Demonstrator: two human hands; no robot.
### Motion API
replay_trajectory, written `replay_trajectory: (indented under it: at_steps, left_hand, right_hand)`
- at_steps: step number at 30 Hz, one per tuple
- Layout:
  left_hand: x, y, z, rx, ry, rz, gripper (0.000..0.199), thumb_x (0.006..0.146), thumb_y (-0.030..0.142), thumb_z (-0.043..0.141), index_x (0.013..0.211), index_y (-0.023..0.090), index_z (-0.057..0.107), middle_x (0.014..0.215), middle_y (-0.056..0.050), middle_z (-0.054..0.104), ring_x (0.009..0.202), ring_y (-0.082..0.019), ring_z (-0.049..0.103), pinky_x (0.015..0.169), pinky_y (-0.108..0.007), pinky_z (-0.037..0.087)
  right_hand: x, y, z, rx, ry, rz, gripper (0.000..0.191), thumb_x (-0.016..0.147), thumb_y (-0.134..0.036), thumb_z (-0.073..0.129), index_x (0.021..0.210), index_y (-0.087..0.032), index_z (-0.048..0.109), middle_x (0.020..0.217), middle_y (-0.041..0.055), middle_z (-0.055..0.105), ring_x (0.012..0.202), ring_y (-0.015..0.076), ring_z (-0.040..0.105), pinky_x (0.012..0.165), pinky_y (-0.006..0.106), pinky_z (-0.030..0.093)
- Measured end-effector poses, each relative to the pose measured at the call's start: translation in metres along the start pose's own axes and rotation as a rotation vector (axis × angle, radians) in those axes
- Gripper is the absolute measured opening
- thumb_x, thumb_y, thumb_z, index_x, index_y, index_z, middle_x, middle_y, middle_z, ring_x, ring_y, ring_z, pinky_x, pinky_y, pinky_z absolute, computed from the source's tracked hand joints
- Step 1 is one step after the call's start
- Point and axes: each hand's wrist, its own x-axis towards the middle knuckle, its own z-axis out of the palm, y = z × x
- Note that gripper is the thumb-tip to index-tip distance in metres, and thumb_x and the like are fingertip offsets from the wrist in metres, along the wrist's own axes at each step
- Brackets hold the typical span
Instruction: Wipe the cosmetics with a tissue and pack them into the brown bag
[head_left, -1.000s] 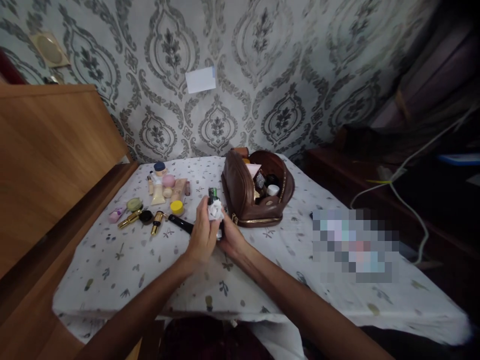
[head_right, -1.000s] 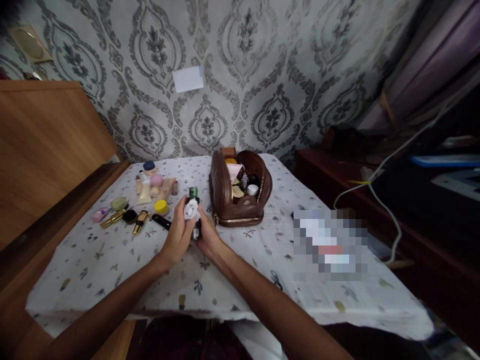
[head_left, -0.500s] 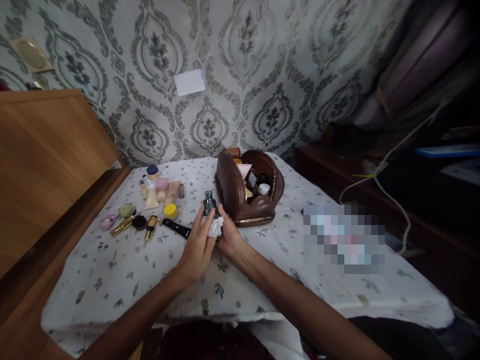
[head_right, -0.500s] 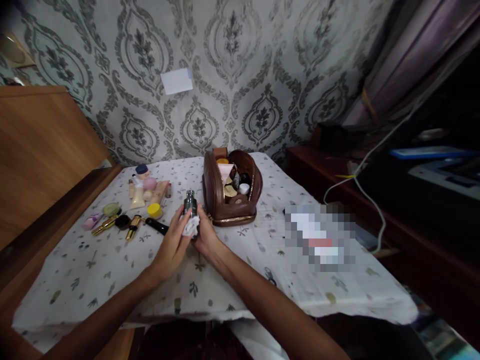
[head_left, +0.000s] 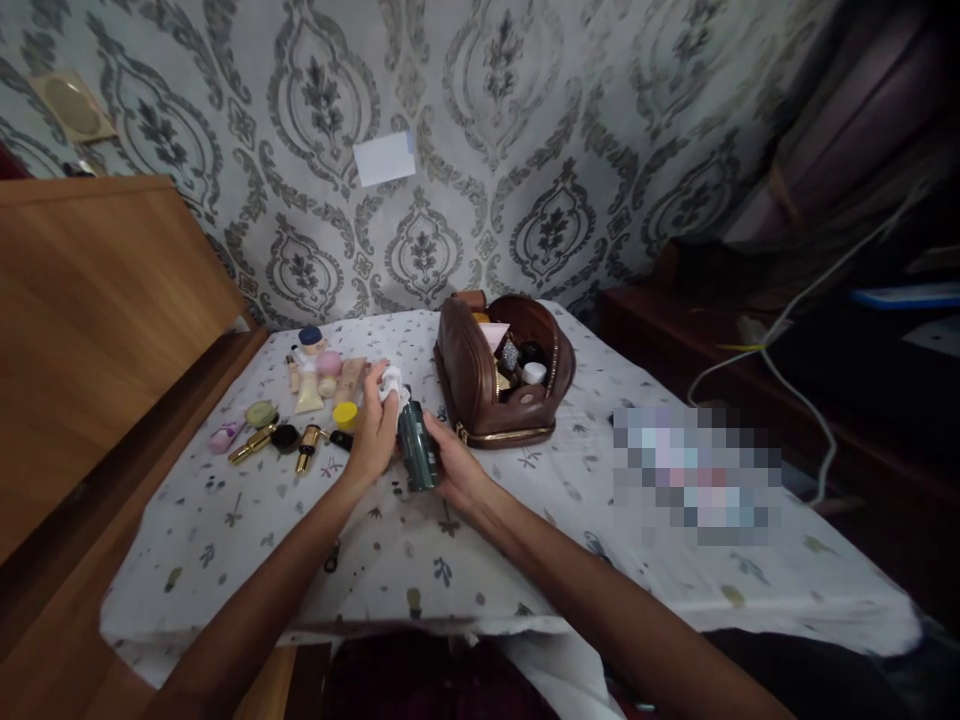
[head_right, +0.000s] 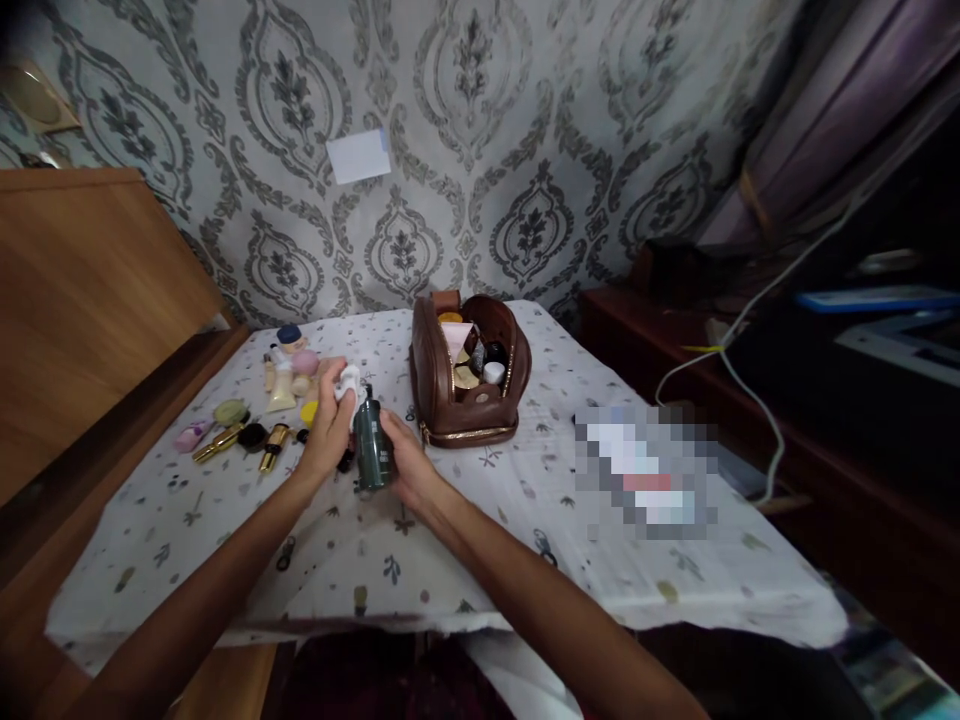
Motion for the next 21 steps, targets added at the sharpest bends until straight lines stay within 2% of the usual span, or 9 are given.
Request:
replay_trajectory:
  at_steps: [3, 7, 10, 12, 14, 15, 18, 19, 21]
  left_hand:
    - [-0.021, 0.007, 0.001, 0.093, -0.151, 0.054, 0.04, 0.101, 0.036, 0.035, 0.136, 0.023, 0.05, 0.148, -0.01, 0.047, 0.144, -0.023, 0.036, 0.121, -0.044, 0.025]
    - [-0.063, 0.015, 0.003, 0.189, -0.272, 0.064, 0.043, 0.102, 0.032, 0.033, 0.143, 0.026, 0.044, 0.161, -0.008, 0.027, 0.15, -0.022, 0.022, 0.123, -0.044, 0.022]
    - [-0.09, 0.014, 0.004, 0.177, -0.3, 0.043, 0.047, 0.101, 0.031, 0.036, 0.148, 0.028, 0.034, 0.163, -0.008, 0.018, 0.151, -0.023, 0.017, 0.123, -0.045, 0.021]
    - [-0.099, 0.011, 0.004, 0.104, -0.264, -0.007, 0.054, 0.098, 0.034, 0.044, 0.15, 0.027, 0.029, 0.162, -0.011, 0.021, 0.151, -0.026, 0.019, 0.123, -0.048, 0.02]
    - [-0.101, 0.011, 0.004, -0.025, -0.22, -0.135, 0.061, 0.094, 0.038, 0.054, 0.148, 0.026, 0.029, 0.156, -0.012, 0.033, 0.146, -0.028, 0.03, 0.12, -0.048, 0.026]
    - [-0.099, 0.011, 0.004, -0.103, -0.207, -0.23, 0.063, 0.091, 0.04, 0.058, 0.146, 0.026, 0.031, 0.15, -0.012, 0.04, 0.14, -0.028, 0.038, 0.116, -0.048, 0.034]
    - [-0.088, 0.02, 0.002, -0.366, -0.193, -0.533, 0.065, 0.079, 0.048, 0.071, 0.135, 0.027, 0.043, 0.127, -0.008, 0.058, 0.108, -0.024, 0.062, 0.083, -0.036, 0.057]
    - [-0.084, 0.024, 0.001, -0.447, -0.187, -0.617, 0.065, 0.074, 0.05, 0.075, 0.129, 0.026, 0.049, 0.12, -0.006, 0.061, 0.097, -0.022, 0.064, 0.071, -0.03, 0.057]
    - [-0.076, 0.033, -0.001, -0.56, -0.159, -0.741, 0.066, 0.063, 0.051, 0.084, 0.118, 0.025, 0.058, 0.111, -0.004, 0.063, 0.084, -0.018, 0.063, 0.059, -0.024, 0.053]
  right_hand:
    - [0.004, -0.002, -0.003, 0.055, 0.091, 0.019, 0.028, 0.072, -0.041, 0.08, 0.083, -0.022, 0.062, 0.06, -0.0055, 0.066, 0.06, 0.0149, 0.064, 0.058, 0.026, 0.051]
    - [0.006, -0.006, -0.004, 0.086, 0.103, 0.042, 0.032, 0.073, -0.047, 0.078, 0.079, -0.021, 0.061, 0.059, -0.0043, 0.064, 0.056, 0.0136, 0.06, 0.054, 0.025, 0.047]
    - [0.003, -0.008, -0.001, 0.08, 0.125, -0.016, 0.036, 0.066, -0.045, 0.084, 0.076, -0.02, 0.06, 0.06, -0.0062, 0.062, 0.052, 0.0097, 0.053, 0.051, 0.022, 0.043]
    - [0.0, -0.008, 0.002, 0.045, 0.136, -0.104, 0.038, 0.062, -0.044, 0.086, 0.079, -0.02, 0.061, 0.062, -0.0074, 0.06, 0.054, 0.0084, 0.051, 0.052, 0.02, 0.042]
    - [-0.004, -0.008, 0.006, -0.008, 0.133, -0.21, 0.04, 0.062, -0.045, 0.085, 0.083, -0.021, 0.062, 0.067, -0.0077, 0.058, 0.057, 0.0081, 0.049, 0.055, 0.02, 0.042]
    - [-0.007, -0.008, 0.008, -0.038, 0.122, -0.263, 0.039, 0.063, -0.045, 0.083, 0.085, -0.021, 0.062, 0.069, -0.0075, 0.058, 0.059, 0.0081, 0.049, 0.056, 0.02, 0.042]
    - [-0.016, -0.009, 0.015, -0.155, 0.052, -0.379, 0.036, 0.069, -0.045, 0.078, 0.092, -0.023, 0.061, 0.078, -0.0055, 0.058, 0.066, 0.0097, 0.05, 0.061, 0.02, 0.042]
    - [-0.02, -0.011, 0.017, -0.196, 0.021, -0.406, 0.036, 0.071, -0.045, 0.077, 0.095, -0.023, 0.06, 0.081, -0.0045, 0.059, 0.07, 0.0105, 0.051, 0.064, 0.021, 0.042]
    - [-0.026, -0.015, 0.021, -0.263, -0.037, -0.453, 0.042, 0.07, -0.044, 0.078, 0.102, -0.023, 0.059, 0.088, -0.0029, 0.06, 0.078, 0.0121, 0.054, 0.071, 0.022, 0.043]
